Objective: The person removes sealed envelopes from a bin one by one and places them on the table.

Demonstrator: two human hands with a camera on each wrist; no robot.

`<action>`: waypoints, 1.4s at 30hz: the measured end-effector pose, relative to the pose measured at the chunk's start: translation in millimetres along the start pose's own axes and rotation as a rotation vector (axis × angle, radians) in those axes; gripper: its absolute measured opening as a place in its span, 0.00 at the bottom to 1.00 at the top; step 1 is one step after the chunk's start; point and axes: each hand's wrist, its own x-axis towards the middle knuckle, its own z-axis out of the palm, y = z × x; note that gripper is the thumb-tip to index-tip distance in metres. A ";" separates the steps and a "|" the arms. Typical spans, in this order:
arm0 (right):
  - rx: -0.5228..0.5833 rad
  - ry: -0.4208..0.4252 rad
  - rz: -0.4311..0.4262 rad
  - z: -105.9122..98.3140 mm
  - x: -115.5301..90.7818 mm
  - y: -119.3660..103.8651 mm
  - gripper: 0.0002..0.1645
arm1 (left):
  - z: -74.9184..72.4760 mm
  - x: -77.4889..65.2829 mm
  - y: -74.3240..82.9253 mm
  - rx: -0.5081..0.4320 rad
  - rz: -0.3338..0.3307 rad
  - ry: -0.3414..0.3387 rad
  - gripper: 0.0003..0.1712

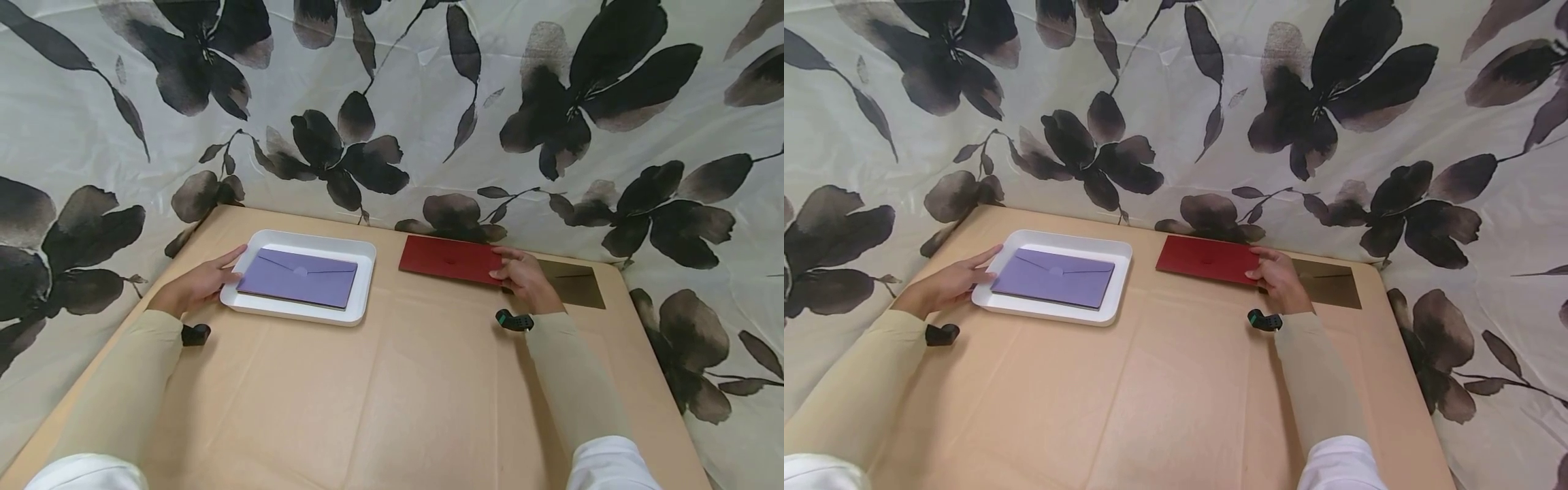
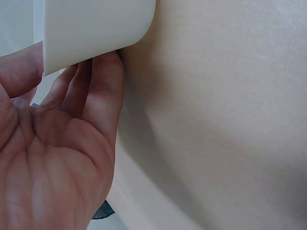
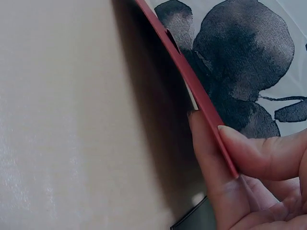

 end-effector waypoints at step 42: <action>-0.236 0.119 -0.086 7.6 5.6 6.8 0.39 | -0.2 -0.4 3.3 -0.027 0.029 -0.020 0.47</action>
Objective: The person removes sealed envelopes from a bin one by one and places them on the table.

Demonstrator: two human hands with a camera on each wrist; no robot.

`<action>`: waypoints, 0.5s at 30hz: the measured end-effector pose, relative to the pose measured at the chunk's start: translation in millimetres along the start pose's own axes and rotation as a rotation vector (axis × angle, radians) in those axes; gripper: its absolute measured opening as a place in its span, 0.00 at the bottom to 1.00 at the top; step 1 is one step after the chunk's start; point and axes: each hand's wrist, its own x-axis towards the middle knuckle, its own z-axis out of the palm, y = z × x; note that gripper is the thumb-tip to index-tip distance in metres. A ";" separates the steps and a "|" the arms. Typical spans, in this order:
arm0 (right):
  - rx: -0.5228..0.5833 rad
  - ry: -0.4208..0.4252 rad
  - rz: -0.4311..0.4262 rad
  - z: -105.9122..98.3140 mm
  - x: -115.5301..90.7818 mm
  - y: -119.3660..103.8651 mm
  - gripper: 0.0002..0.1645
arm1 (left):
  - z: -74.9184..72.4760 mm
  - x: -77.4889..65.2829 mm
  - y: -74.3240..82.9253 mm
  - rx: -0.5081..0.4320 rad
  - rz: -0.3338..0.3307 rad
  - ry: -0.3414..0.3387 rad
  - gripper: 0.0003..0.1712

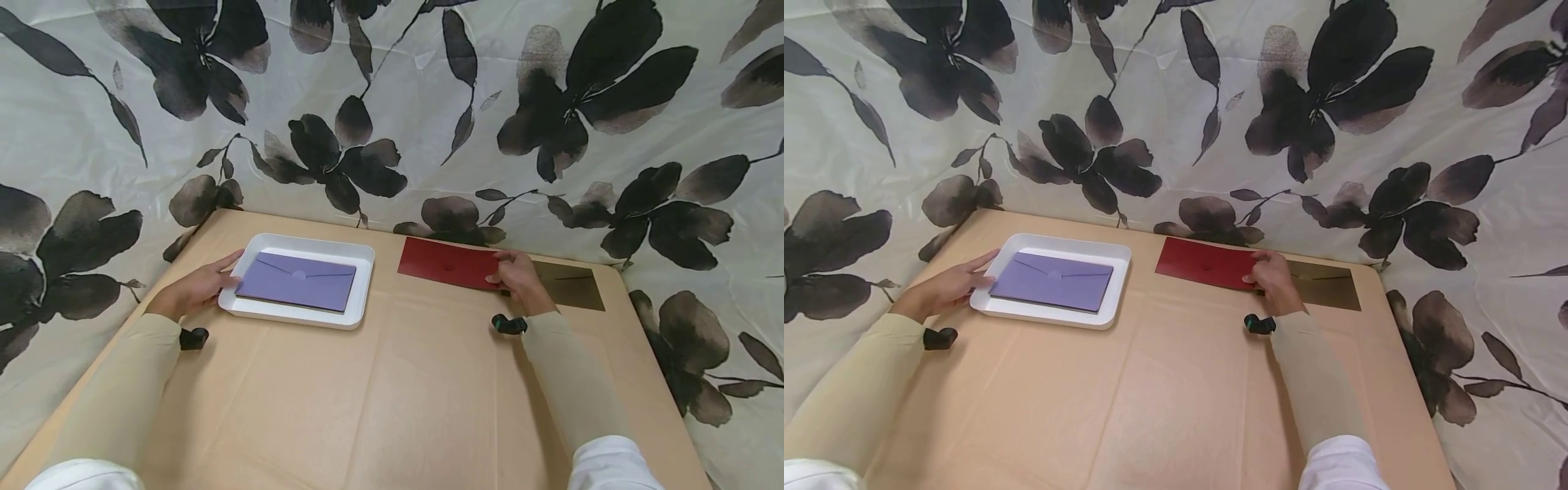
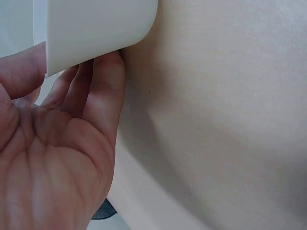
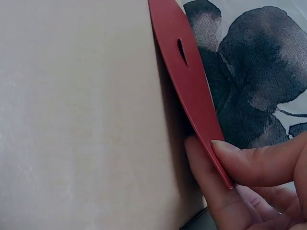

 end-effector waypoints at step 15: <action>-0.110 0.026 -0.004 -0.4 -0.1 -2.6 0.37 | -0.1 1.8 -0.4 0.029 -0.040 0.004 0.46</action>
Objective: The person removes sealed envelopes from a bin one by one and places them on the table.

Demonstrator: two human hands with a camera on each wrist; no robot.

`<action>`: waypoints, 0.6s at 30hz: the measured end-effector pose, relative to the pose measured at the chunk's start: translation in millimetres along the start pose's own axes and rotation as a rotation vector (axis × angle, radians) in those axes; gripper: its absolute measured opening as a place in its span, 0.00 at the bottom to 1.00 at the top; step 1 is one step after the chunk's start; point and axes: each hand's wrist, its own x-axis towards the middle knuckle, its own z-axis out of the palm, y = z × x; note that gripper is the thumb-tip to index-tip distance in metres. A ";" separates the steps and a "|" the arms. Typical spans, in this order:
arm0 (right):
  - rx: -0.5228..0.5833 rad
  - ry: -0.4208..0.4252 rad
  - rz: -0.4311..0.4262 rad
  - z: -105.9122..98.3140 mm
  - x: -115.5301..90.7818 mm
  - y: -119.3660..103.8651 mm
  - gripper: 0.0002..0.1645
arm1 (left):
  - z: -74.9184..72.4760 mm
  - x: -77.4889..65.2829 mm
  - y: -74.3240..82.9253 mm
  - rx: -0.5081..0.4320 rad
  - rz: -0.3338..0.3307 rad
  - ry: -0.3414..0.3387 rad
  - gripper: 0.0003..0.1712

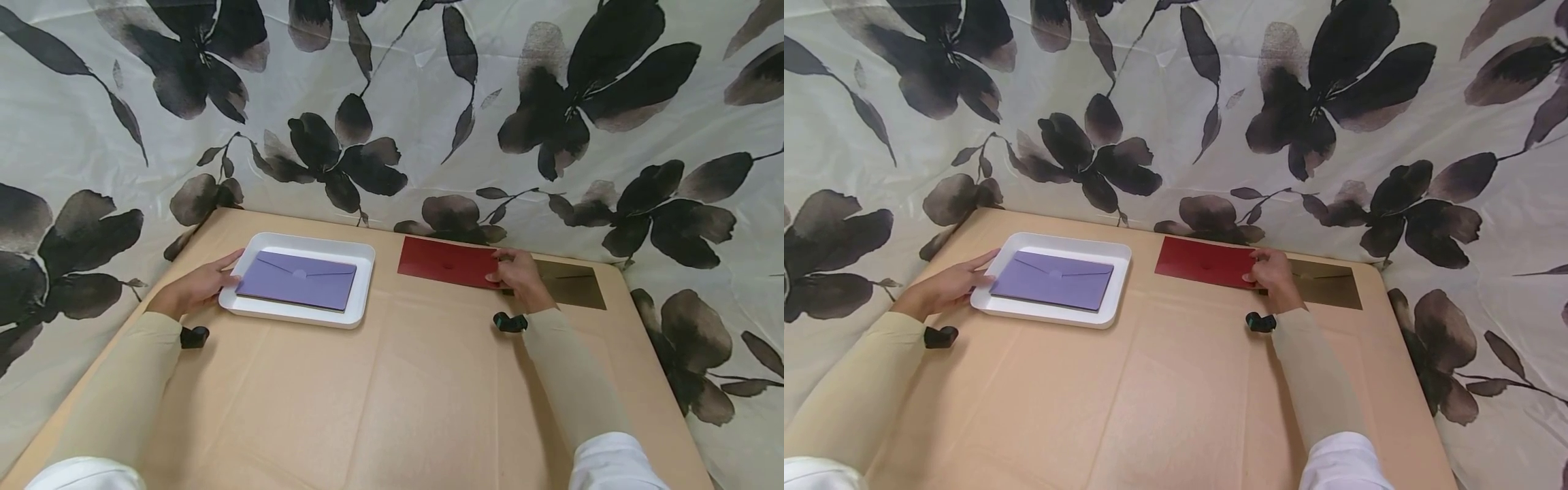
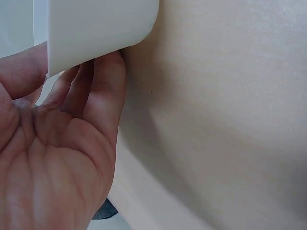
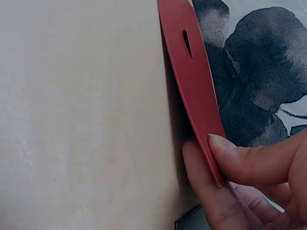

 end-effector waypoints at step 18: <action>0.020 -0.027 0.016 1.4 1.3 -3.0 0.38 | 0.4 -1.6 3.0 0.042 -0.007 0.021 0.46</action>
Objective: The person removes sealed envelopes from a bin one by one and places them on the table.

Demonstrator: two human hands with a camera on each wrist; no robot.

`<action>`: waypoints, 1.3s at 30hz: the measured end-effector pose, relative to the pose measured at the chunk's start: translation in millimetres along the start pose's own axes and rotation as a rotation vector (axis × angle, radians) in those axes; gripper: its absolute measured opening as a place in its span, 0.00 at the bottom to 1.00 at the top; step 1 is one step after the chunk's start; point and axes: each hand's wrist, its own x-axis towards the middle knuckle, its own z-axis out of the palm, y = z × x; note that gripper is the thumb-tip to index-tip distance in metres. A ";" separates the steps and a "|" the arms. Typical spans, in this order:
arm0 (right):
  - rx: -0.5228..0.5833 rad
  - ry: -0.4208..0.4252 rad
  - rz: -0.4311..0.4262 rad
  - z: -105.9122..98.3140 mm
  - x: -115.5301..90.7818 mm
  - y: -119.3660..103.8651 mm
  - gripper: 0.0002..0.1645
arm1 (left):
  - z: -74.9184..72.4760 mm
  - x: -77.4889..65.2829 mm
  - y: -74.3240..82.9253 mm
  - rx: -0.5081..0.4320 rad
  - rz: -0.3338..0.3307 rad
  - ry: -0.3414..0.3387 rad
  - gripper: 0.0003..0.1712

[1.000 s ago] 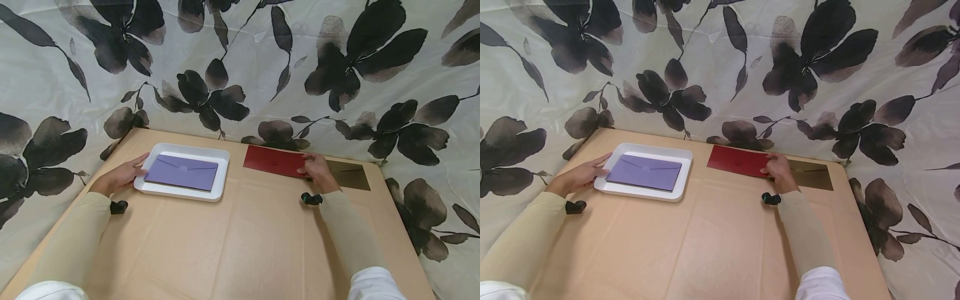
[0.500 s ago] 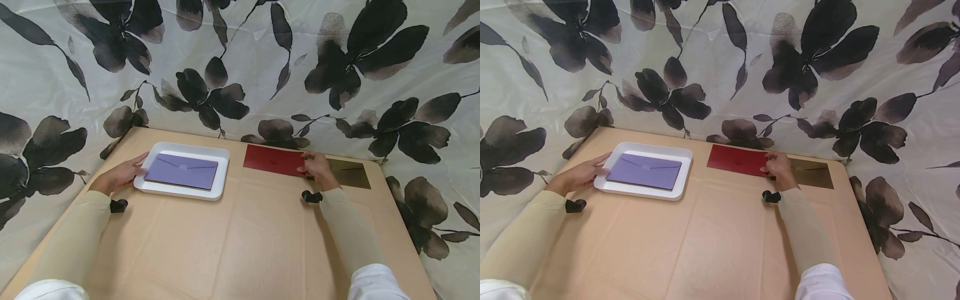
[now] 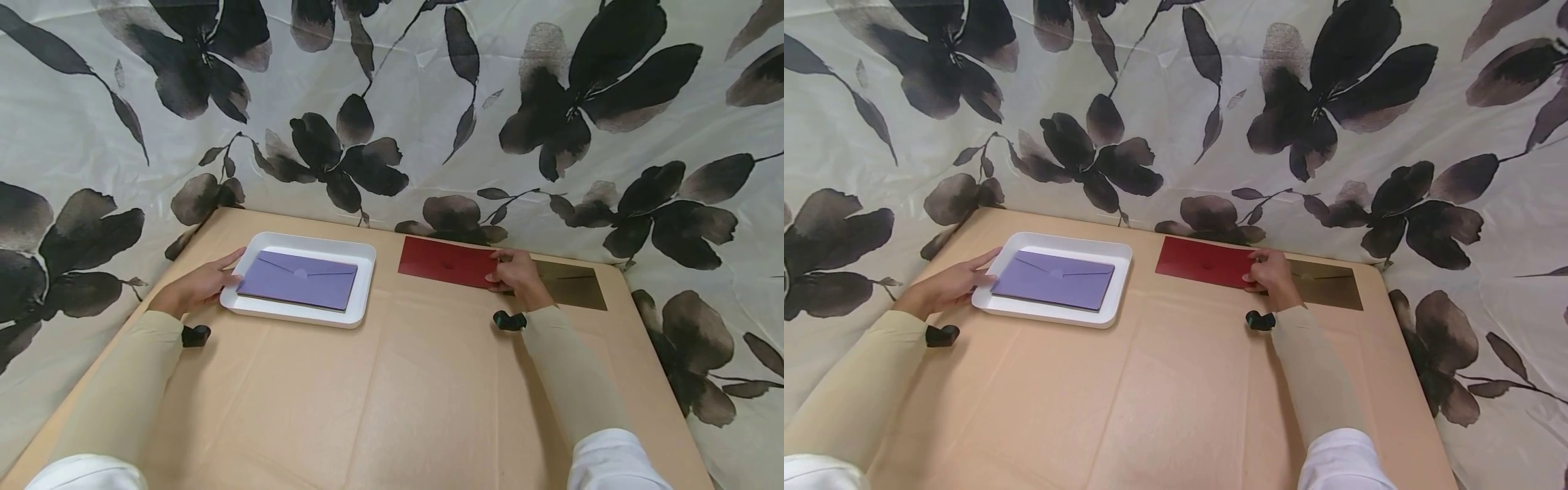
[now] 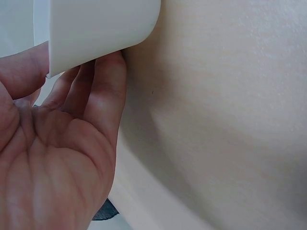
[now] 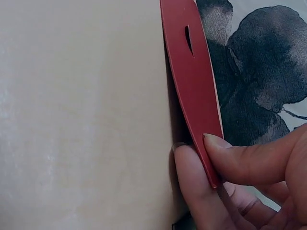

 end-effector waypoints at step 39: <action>-0.435 0.045 -0.084 2.8 -7.5 -7.9 0.21 | 1.1 -0.3 1.4 -0.018 0.018 -0.006 0.47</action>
